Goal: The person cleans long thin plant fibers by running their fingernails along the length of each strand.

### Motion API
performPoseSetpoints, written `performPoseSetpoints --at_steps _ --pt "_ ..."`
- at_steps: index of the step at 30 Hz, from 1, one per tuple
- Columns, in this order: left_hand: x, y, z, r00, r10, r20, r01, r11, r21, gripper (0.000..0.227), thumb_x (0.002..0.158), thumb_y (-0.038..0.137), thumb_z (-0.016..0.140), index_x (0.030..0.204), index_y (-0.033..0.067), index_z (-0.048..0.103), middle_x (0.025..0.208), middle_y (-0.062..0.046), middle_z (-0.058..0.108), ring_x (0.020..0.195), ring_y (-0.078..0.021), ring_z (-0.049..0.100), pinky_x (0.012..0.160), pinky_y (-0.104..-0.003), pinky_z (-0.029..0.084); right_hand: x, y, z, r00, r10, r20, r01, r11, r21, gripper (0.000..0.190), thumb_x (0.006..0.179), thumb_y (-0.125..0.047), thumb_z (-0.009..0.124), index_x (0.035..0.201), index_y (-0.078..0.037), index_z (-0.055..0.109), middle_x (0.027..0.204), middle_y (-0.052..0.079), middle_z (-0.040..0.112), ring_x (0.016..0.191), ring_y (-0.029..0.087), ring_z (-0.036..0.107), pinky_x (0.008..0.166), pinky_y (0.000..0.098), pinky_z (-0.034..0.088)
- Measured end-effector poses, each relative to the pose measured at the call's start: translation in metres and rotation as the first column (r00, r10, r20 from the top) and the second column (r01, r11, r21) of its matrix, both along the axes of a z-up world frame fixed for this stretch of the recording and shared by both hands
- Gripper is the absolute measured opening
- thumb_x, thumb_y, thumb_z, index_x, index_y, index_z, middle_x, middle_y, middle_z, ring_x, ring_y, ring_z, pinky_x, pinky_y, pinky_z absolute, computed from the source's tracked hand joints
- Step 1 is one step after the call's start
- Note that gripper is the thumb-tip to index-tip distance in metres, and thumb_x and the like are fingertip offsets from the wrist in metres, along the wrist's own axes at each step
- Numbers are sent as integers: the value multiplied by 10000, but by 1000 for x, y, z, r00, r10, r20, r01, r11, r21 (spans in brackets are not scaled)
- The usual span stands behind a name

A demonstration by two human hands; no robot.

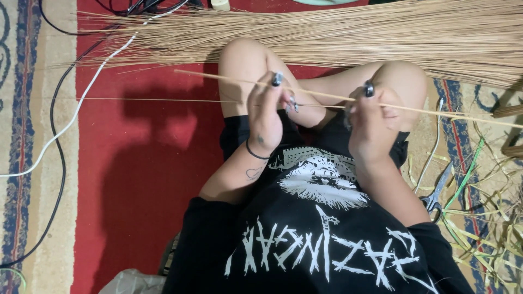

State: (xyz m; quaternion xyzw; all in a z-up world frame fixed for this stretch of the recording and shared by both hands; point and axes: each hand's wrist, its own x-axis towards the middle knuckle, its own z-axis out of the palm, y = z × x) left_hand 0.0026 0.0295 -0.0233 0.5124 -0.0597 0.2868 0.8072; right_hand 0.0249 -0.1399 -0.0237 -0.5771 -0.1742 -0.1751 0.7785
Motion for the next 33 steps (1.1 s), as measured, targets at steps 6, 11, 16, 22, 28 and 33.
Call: performPoseSetpoints --at_steps 6,11,16,22,28,33 --pt "3 4 4 996 11 87 -1 993 -119 420 1079 251 416 697 84 468 537 -70 473 492 -138 482 536 -209 370 1 -6 6 998 -70 2 70 996 64 314 1091 -196 568 792 -102 550 546 25 519 374 46 392 401 195 324" --pt "0 -8 9 997 -43 63 48 996 -79 404 1080 236 434 703 94 460 541 -71 466 471 -142 511 498 -200 377 -9 5 7 998 -14 63 16 1000 -20 332 1081 -127 591 756 -67 555 517 60 518 375 76 426 404 204 345" --pt "0 3 10 991 -75 114 79 996 -37 438 1093 271 407 699 84 451 554 -62 471 498 -148 496 546 -214 407 0 -11 -4 998 -55 11 54 992 115 277 1079 -205 583 814 -126 569 582 19 582 395 34 433 421 181 345" --pt "-5 -17 11 998 -31 -54 33 998 46 313 1069 284 495 802 120 491 668 18 458 561 -75 538 547 -193 481 -6 -2 -10 997 -36 73 41 996 -76 390 1098 -146 563 733 -13 600 462 65 493 370 117 458 404 203 342" --pt "9 16 -2 999 -38 12 39 998 -55 395 1085 308 446 748 104 469 603 -17 449 518 -134 553 525 -184 410 12 -33 -9 990 -142 13 140 986 89 327 1105 -214 550 806 -88 592 563 66 554 395 76 425 410 182 290" --pt "2 -13 9 977 -211 -28 213 974 77 348 1071 302 483 794 91 482 609 -63 571 574 -90 524 578 -191 408 4 -10 -20 998 -62 -6 62 997 -35 413 1100 -192 582 732 -5 604 498 122 538 366 116 460 377 206 312"
